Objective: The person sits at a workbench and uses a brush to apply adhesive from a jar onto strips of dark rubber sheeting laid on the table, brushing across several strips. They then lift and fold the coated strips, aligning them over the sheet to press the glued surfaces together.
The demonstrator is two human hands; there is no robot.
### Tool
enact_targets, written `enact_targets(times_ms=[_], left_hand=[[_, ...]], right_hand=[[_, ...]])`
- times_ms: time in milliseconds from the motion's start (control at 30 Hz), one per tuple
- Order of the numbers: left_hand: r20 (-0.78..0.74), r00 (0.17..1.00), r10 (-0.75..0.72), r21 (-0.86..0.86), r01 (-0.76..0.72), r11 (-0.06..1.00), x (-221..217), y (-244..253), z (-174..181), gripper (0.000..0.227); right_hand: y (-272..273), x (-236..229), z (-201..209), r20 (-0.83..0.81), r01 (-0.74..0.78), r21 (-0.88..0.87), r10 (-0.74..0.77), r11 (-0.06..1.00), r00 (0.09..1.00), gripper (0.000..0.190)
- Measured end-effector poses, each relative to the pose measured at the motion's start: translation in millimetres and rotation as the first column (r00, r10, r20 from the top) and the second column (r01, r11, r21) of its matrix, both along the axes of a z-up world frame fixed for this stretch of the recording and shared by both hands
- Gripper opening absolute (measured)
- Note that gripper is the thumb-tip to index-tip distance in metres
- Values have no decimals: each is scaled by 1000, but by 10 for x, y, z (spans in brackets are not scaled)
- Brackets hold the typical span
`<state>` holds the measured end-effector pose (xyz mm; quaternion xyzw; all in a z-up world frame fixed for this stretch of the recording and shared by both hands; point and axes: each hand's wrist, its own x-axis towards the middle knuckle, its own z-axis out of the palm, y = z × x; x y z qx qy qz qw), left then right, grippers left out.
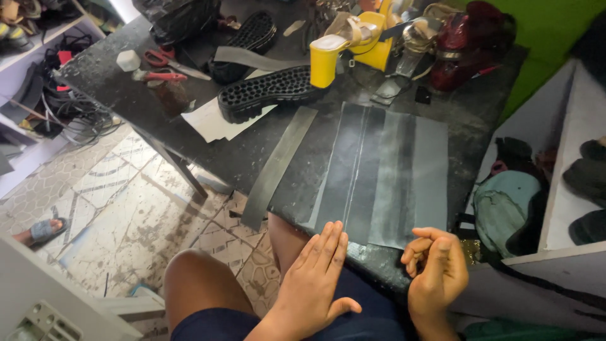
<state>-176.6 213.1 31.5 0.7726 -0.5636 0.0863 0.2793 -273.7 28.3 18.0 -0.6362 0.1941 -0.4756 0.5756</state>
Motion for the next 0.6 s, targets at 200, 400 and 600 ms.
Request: enact_targets(times_ms=[200,400,600], left_hand=[[-472,878,77,-359,-272,893,-32,215,-400,40],[-695,-153,-703,-406,-723,559,-22,128,-465,27],[-670,-252,-698,-304,-765,567,-158,-20,-118,23]], right_hand=[[6,-6,16,6,-3,-6,3,1000,1000,40],[-14,6,-29,7,7,-29,-6,1000,1000,41],[-9,3,-36,18,15,-25,-15,1000,1000,41]])
